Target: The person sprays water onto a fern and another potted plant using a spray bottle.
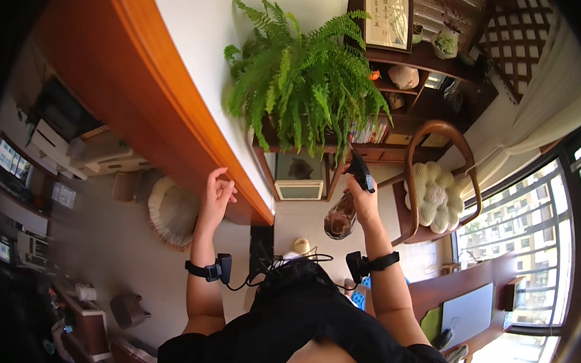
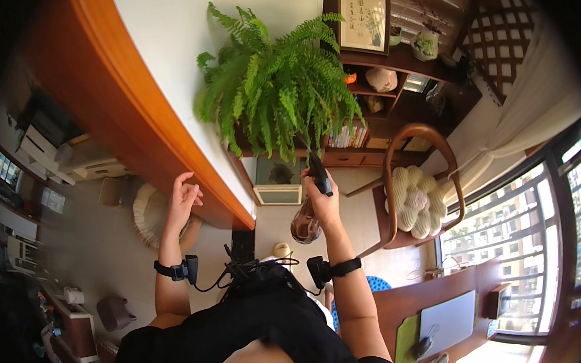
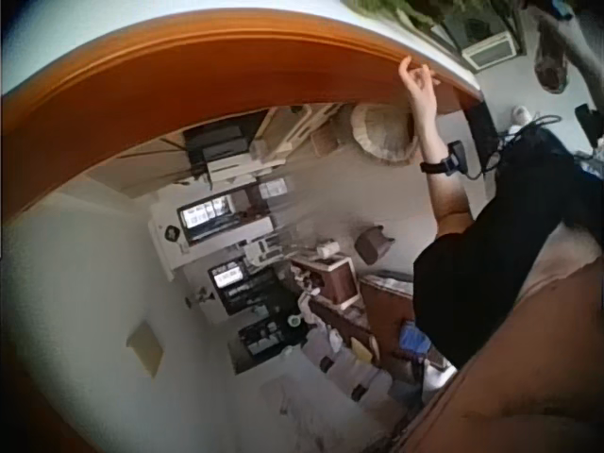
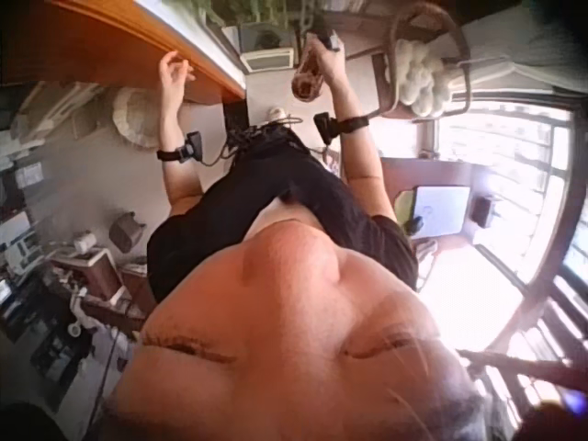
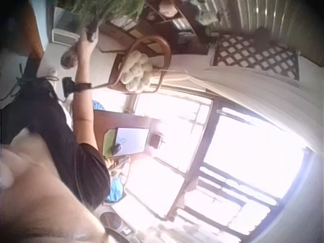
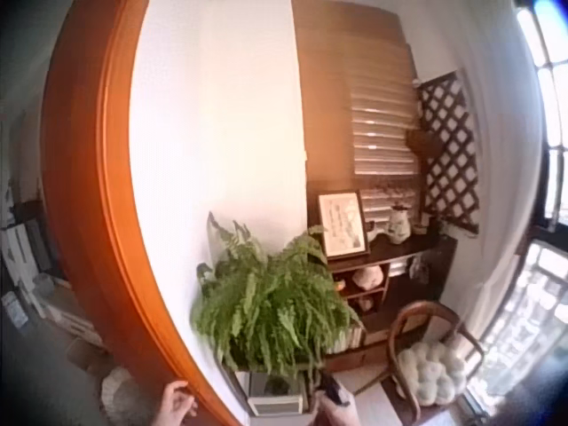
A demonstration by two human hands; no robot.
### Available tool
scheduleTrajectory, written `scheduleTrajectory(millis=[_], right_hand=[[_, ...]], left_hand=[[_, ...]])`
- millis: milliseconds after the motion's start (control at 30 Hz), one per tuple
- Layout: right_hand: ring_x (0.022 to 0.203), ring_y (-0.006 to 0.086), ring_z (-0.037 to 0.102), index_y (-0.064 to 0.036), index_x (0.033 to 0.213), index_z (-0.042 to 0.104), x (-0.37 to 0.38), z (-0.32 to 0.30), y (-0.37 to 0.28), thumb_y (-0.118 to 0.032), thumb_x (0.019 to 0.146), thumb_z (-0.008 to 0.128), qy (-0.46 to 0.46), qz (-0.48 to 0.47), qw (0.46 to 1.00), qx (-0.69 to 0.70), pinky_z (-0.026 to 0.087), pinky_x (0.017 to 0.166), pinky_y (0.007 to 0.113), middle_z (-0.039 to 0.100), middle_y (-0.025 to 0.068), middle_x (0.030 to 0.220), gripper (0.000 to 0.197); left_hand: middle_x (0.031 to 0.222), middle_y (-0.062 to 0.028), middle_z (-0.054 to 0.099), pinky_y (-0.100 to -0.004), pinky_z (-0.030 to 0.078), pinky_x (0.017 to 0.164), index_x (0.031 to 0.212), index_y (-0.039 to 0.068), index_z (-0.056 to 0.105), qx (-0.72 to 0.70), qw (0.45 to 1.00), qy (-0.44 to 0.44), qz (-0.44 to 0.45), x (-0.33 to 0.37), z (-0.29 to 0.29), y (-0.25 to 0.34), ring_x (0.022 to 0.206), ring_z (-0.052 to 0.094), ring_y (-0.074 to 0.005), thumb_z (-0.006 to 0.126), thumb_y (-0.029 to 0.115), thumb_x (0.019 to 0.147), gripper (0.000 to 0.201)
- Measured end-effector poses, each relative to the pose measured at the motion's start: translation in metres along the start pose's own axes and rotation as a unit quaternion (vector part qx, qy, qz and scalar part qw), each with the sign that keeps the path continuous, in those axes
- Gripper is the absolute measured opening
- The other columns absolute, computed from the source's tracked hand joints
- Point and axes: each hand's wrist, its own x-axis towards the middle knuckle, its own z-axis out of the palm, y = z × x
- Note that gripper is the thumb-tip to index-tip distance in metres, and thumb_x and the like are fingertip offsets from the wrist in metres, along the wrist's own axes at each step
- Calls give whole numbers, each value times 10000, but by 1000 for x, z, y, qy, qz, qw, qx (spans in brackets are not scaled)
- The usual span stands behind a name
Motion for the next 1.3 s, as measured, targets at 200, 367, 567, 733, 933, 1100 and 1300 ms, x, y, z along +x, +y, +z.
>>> scheduleTrajectory(millis=[200,367,567,733,933,1100,1300], right_hand=[[599,65,444,-18,899,554,85,26,-12,-141,829,602,65,-30,990,-118,377,530,253,508,-1,670,149],[620,145,509,-10,918,560,122,37,2,-155,813,597,14,-59,966,-252,419,578,302,577,89,733,184],[609,160,505,-21,962,576,156,24,6,-188,806,590,-38,18,964,-263,414,568,315,550,104,705,228],[522,121,421,-5,887,575,180,-10,10,-180,800,604,50,-24,970,-238,380,491,290,491,68,598,197],[581,164,516,-7,878,564,204,-44,1,-138,766,611,6,-58,963,-263,424,559,320,546,100,665,178],[691,257,580,-5,943,573,211,-60,-11,-128,757,609,-64,-39,938,-337,459,649,332,585,147,773,225],[561,143,463,-31,971,585,218,-79,0,-142,787,610,-98,-113,953,-262,404,540,291,502,80,647,216]], left_hand=[[1163,-142,534,-341,418,898,1227,35,421,123,987,-57,83,122,62,6,1061,524,-234,549,115,890,369],[1323,-88,448,-418,337,1012,1244,72,455,268,910,-147,282,206,126,13,1229,404,-297,545,130,885,374],[1107,-49,611,-469,163,1090,1152,120,584,581,747,-205,249,246,136,-9,1199,432,-254,459,379,905,379],[1107,-45,585,-503,251,1017,921,67,664,602,759,-82,233,239,93,-31,1130,460,-234,634,212,778,205],[1134,-44,567,-460,260,997,908,59,634,586,769,-94,238,228,103,8,1118,468,-209,618,91,714,197],[1053,-58,543,-376,337,892,975,81,583,487,822,-42,292,234,152,51,1051,498,-236,595,48,747,231],[1263,-79,494,-415,276,1021,1203,76,508,557,753,-77,342,286,231,74,1225,400,-239,565,201,843,384]])
